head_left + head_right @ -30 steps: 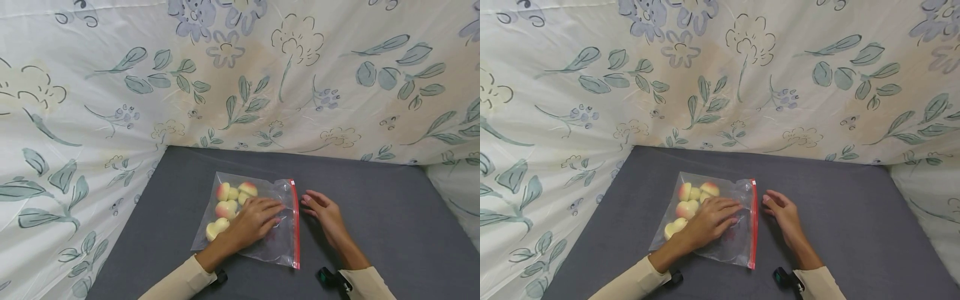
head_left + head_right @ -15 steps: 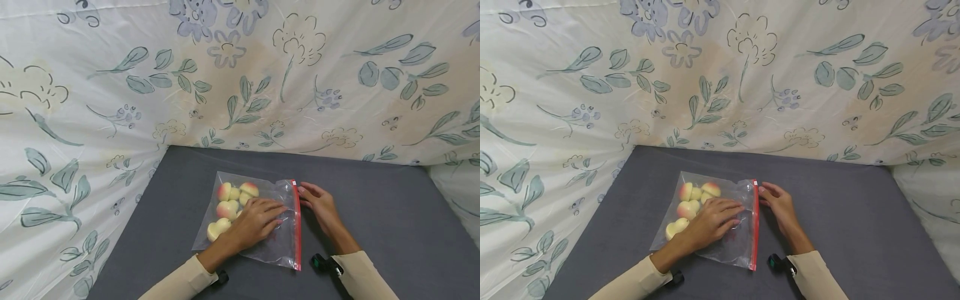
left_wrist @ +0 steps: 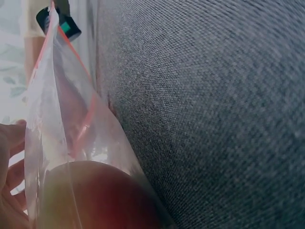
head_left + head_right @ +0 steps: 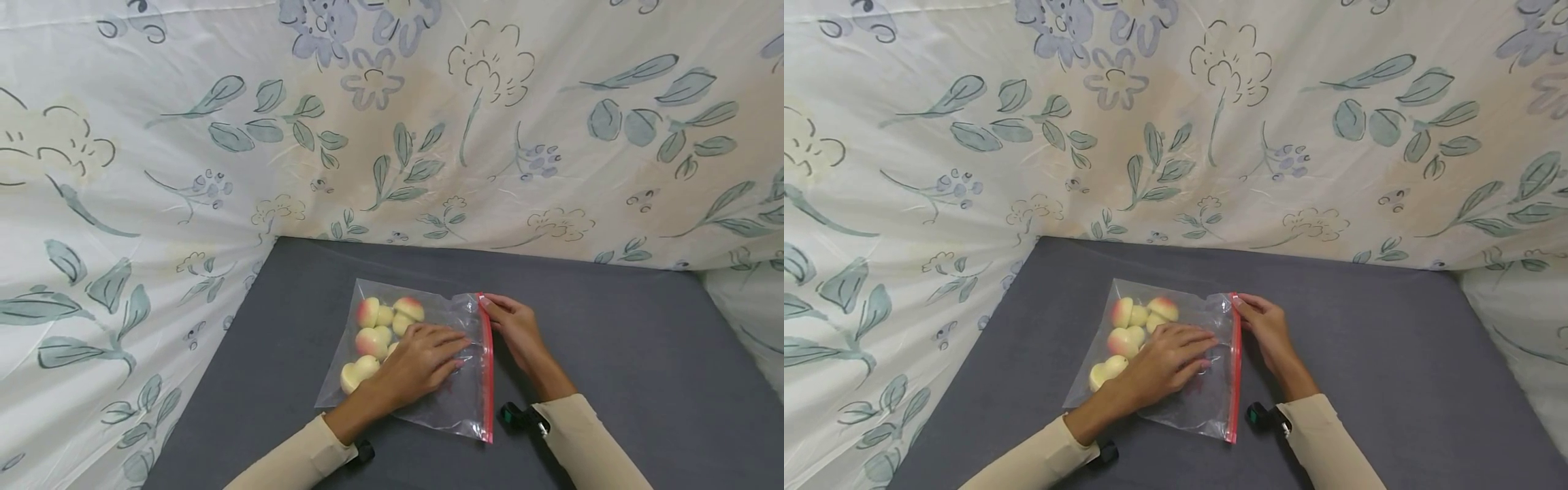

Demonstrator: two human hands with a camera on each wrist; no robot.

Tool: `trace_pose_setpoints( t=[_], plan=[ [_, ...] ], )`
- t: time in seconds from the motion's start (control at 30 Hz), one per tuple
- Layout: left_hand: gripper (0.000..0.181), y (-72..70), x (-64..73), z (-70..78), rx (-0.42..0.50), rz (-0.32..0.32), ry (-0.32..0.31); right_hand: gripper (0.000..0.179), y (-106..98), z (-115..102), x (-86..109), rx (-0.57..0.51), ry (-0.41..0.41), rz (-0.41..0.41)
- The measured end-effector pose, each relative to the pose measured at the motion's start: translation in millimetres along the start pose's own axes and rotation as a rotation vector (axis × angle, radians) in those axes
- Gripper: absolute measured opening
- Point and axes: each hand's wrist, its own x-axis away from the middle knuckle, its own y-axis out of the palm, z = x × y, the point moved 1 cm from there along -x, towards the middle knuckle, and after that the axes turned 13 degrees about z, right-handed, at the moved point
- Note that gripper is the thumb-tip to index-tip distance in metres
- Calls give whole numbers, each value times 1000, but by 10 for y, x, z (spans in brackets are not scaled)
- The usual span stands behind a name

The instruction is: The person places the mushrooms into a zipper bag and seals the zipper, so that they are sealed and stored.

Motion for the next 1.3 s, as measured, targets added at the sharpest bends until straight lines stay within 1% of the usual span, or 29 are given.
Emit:
trace_pose_setpoints(
  t=[0.17,0.27,0.37,0.43,0.53,0.73,0.83,0.93,1.0,1.13,1.2,1.3],
  plan=[
    [34,-1,-5,-4,-2,8,17,54,34,2,-14,15,6,20],
    [34,-8,-20,3,-8,12,25,51,44,0,-15,-2,3,30],
    [35,-11,-56,17,-1,-11,4,49,36,-1,-10,-17,-4,28],
    [36,-14,-102,22,21,-35,-29,48,28,0,-5,-20,-8,26],
    [38,-36,-216,14,101,-67,-106,48,18,6,0,-29,-13,18],
    [41,-104,-567,-61,345,-95,-285,44,15,26,10,-57,-31,3],
    [41,-104,-733,-118,413,-107,-355,43,16,30,13,-59,-27,3],
    [40,-64,-874,-188,460,-125,-415,42,22,33,12,-47,-21,15],
    [39,-15,-954,-242,477,-139,-459,41,25,32,8,-42,-19,15],
    [39,124,-1082,-369,437,-187,-536,42,17,21,8,-37,-20,7],
    [39,196,-1122,-432,400,-224,-558,43,11,18,11,-38,-23,3],
    [37,292,-1148,-510,351,-295,-571,42,5,24,14,-41,-31,-6]
  ],
)
